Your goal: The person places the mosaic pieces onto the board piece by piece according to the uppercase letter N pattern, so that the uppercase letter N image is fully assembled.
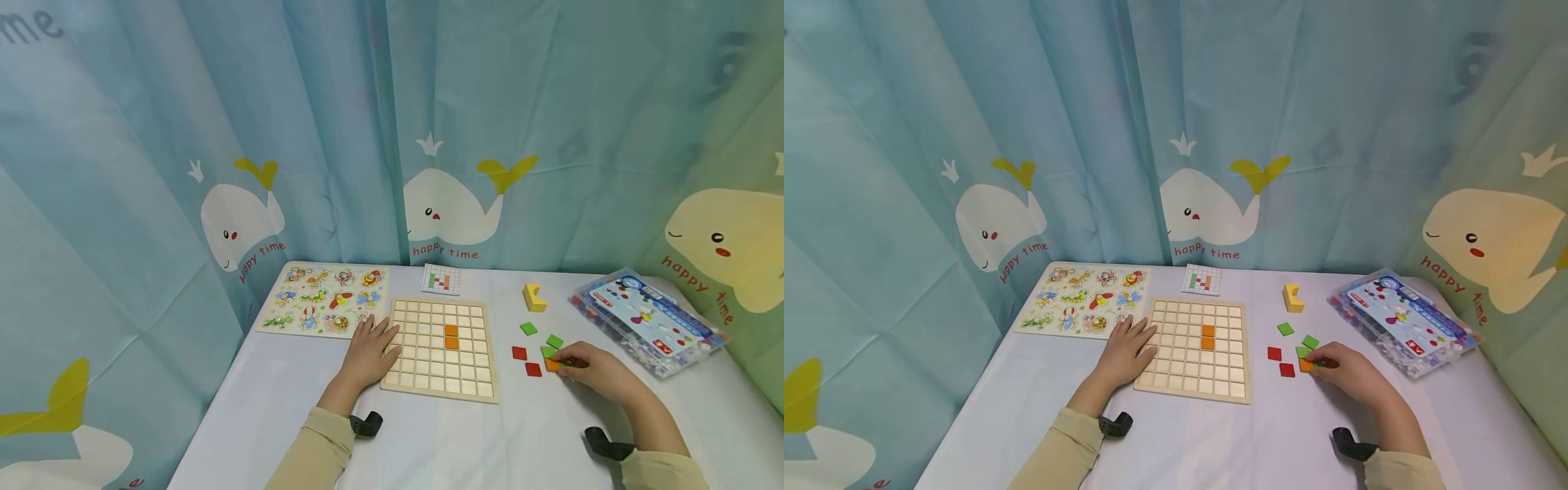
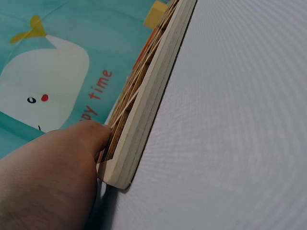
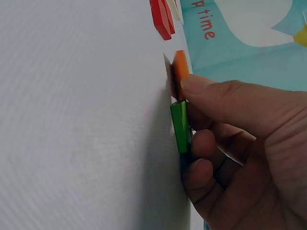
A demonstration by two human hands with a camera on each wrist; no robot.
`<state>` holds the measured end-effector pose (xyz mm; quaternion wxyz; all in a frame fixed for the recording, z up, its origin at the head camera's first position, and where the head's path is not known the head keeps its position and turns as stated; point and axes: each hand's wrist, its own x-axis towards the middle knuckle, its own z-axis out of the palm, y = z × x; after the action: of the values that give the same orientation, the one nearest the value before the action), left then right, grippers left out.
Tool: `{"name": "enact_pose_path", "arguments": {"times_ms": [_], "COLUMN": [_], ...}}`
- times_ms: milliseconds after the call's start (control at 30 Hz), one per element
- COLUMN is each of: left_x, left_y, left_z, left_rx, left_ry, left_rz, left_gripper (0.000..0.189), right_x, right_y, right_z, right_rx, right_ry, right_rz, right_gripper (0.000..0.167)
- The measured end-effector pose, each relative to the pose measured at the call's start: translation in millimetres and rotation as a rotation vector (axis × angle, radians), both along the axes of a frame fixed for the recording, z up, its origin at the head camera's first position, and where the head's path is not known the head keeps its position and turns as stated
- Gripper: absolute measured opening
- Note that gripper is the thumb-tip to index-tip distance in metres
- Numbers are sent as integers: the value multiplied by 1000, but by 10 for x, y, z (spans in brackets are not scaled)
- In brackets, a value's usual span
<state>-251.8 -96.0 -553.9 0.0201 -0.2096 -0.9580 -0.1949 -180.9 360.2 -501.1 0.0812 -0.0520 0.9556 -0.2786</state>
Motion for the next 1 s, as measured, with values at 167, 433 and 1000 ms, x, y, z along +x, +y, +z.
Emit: {"name": "enact_pose_path", "arguments": {"times_ms": [167, 433, 1000], "left_x": [2, 4, -4], "left_y": [1, 3, -5], "left_z": [0, 8, 11], "left_rx": [4, 0, -7], "left_ry": [-14, -19, 6], "left_rz": [4, 7, -7], "left_gripper": [54, 55, 53], "right_x": [-16, -29, -52], "right_y": [-1, -3, 3], "right_z": [-22, -64, -131], "right_rx": [-1, 1, 29], "right_ry": [-14, -5, 30], "right_rz": [2, 9, 13], "right_gripper": [25, 23, 22]}}
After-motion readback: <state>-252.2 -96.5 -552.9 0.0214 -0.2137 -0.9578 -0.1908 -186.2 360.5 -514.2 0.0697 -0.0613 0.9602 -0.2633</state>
